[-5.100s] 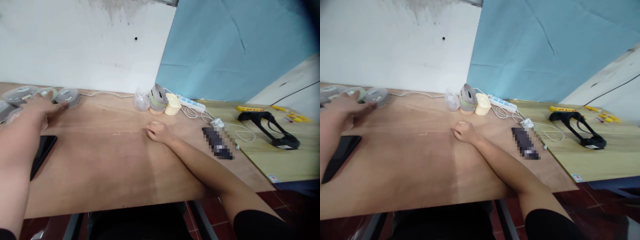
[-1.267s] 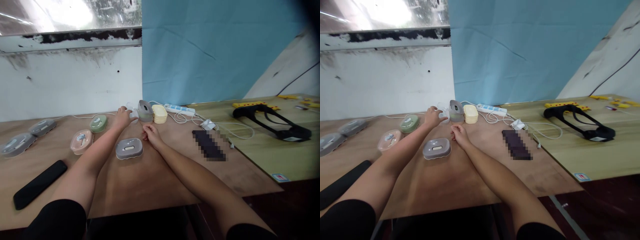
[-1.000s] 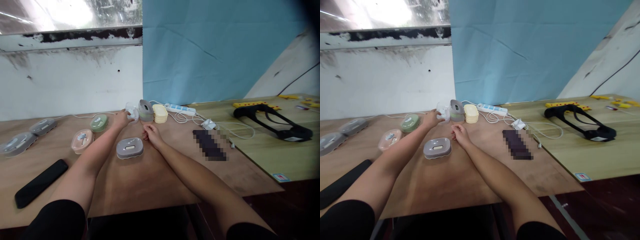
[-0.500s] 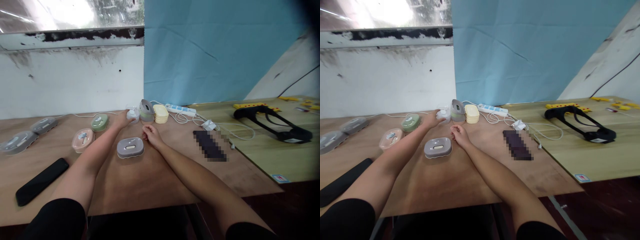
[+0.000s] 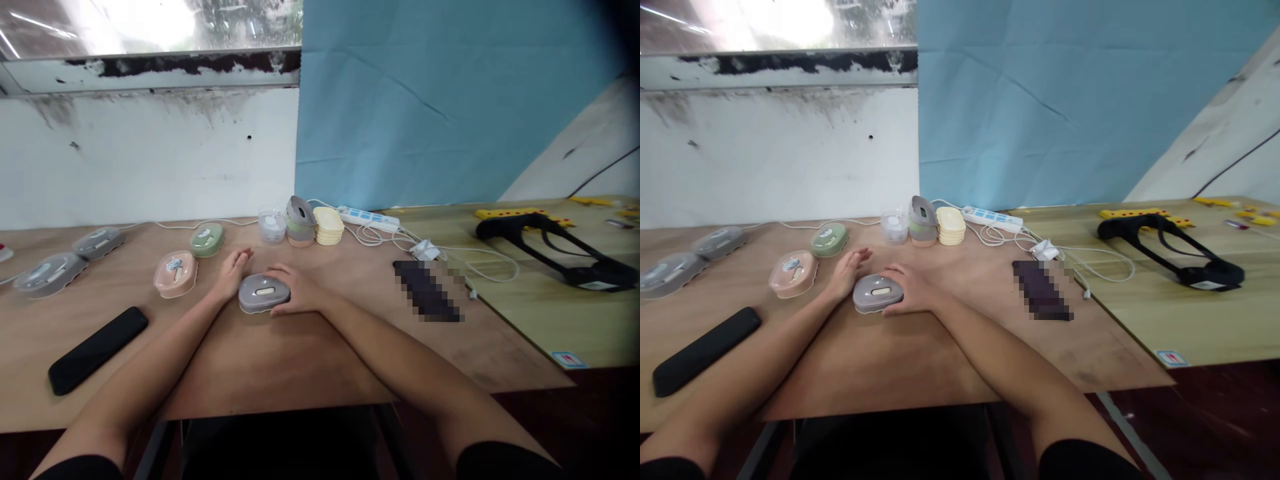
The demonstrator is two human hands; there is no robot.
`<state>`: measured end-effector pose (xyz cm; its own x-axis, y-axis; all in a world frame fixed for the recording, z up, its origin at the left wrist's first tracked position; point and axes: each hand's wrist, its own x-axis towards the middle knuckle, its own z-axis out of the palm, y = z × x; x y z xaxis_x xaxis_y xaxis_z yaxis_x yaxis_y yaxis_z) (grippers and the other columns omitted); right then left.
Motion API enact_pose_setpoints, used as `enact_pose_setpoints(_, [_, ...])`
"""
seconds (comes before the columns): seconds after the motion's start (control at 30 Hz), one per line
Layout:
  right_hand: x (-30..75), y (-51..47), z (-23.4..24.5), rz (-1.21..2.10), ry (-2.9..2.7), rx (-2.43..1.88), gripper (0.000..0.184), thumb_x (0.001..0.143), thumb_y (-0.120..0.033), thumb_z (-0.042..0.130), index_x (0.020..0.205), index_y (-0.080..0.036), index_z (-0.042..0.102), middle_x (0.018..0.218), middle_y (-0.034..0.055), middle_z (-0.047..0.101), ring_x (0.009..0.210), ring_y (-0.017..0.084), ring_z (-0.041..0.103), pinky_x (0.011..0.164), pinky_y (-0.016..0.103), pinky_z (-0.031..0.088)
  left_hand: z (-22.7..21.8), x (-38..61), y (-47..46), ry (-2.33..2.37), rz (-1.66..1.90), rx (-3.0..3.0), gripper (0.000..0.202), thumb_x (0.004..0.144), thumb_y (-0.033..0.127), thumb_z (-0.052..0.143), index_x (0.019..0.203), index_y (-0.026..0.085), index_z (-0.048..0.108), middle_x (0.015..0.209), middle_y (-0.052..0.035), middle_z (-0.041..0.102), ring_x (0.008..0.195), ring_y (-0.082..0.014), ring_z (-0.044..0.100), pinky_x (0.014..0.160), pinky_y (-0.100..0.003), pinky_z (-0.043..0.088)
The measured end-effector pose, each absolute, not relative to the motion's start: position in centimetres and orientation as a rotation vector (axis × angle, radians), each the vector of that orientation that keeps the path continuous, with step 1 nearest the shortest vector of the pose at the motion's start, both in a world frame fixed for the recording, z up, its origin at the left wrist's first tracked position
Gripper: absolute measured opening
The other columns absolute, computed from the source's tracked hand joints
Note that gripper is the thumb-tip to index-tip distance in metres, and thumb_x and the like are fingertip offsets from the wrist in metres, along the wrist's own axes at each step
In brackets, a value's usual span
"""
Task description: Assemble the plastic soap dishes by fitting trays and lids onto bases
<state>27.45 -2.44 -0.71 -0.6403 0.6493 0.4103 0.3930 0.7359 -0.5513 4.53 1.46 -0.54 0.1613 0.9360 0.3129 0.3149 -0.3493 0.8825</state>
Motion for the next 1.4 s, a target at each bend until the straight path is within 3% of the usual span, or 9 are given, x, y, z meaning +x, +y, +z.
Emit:
enact_pose_setpoints(0.1, [26.9,-2.3,-1.2,0.54,-2.326,-0.903,0.089,0.06,-0.06,0.078,0.136,-0.022,0.049,0.144,0.0162,0.042,0.132,0.033,0.042,0.108,0.049,0.034,-0.8,2.8,-0.6,1.07,1.093,1.882,0.069,0.085,0.066,0.043,0.128,0.012,0.051,0.131,-0.0196,0.056,0.123,-0.0293,0.053,0.103,-0.045,0.042])
enact_pose_setpoints(0.33, [27.2,-2.3,-0.6,0.599,-2.068,-0.998,0.07,0.071,-0.056,0.071,0.128,-0.019,0.054,0.123,0.0121,0.059,0.11,0.026,0.058,0.095,0.041,0.046,-1.1,2.7,-2.1,1.102,0.844,2.075,0.107,0.062,0.056,0.078,0.148,0.017,0.027,0.148,-0.0181,0.038,0.134,-0.0339,0.04,0.109,-0.048,0.035])
enact_pose_setpoints(0.47, [27.1,-2.2,-0.4,0.58,-1.967,-0.951,0.057,0.077,-0.054,0.066,0.122,-0.019,0.06,0.119,0.0115,0.062,0.109,0.025,0.059,0.095,0.04,0.046,-1.2,4.0,-2.4,1.126,0.993,1.937,0.105,0.066,0.052,0.077,0.149,0.017,0.023,0.147,-0.0172,0.037,0.132,-0.0328,0.042,0.108,-0.046,0.037])
enact_pose_setpoints(0.73, [27.1,-1.5,-1.3,0.754,-1.763,-0.968,0.054,0.077,-0.058,0.064,0.117,-0.022,0.065,0.119,0.0106,0.065,0.111,0.027,0.059,0.099,0.045,0.045,-1.3,4.7,-2.7,1.085,1.125,1.863,0.105,0.064,0.047,0.08,0.148,0.017,0.023,0.145,-0.0163,0.038,0.132,-0.0327,0.04,0.109,-0.044,0.035])
enact_pose_setpoints(0.9, [27.2,-0.9,-1.7,1.032,-1.503,-0.989,0.056,0.074,-0.059,0.067,0.114,-0.021,0.066,0.118,0.0098,0.067,0.105,0.026,0.063,0.092,0.041,0.05,-1.6,4.5,-2.6,0.994,1.093,1.945,0.109,0.066,0.045,0.08,0.15,0.019,0.016,0.148,-0.0166,0.033,0.133,-0.0318,0.039,0.109,-0.045,0.035])
enact_pose_setpoints(1.1, [27.5,-0.6,-1.4,1.072,-1.36,-1.028,0.055,0.07,-0.061,0.068,0.104,-0.017,0.069,0.099,0.0081,0.071,0.09,0.023,0.066,0.081,0.036,0.051,-1.6,4.2,-2.4,0.896,0.975,2.165,0.12,0.065,0.044,0.08,0.153,0.021,0.003,0.153,-0.017,0.027,0.139,-0.0337,0.03,0.114,-0.049,0.028])
enact_pose_setpoints(1.27, [27.5,-0.6,-1.5,1.016,-1.416,-1.047,0.058,0.073,-0.064,0.064,0.104,-0.015,0.067,0.099,0.0091,0.071,0.089,0.023,0.065,0.08,0.036,0.051,-1.8,4.2,-2.4,0.907,0.959,2.149,0.127,0.065,0.043,0.08,0.152,0.019,-0.011,0.141,-0.0184,0.045,0.128,-0.0316,0.047,0.107,-0.048,0.038])
enact_pose_setpoints(1.4, [27.6,-1.0,-1.7,0.855,-1.628,-0.976,0.054,0.077,-0.062,0.062,0.109,-0.018,0.065,0.11,0.0099,0.069,0.1,0.025,0.064,0.089,0.039,0.05,-1.5,4.3,-2.3,1.047,1.053,2.107,0.096,0.08,0.038,0.065,0.153,0.018,0.006,0.134,-0.0151,0.052,0.112,-0.0256,0.059,0.096,-0.04,0.046])
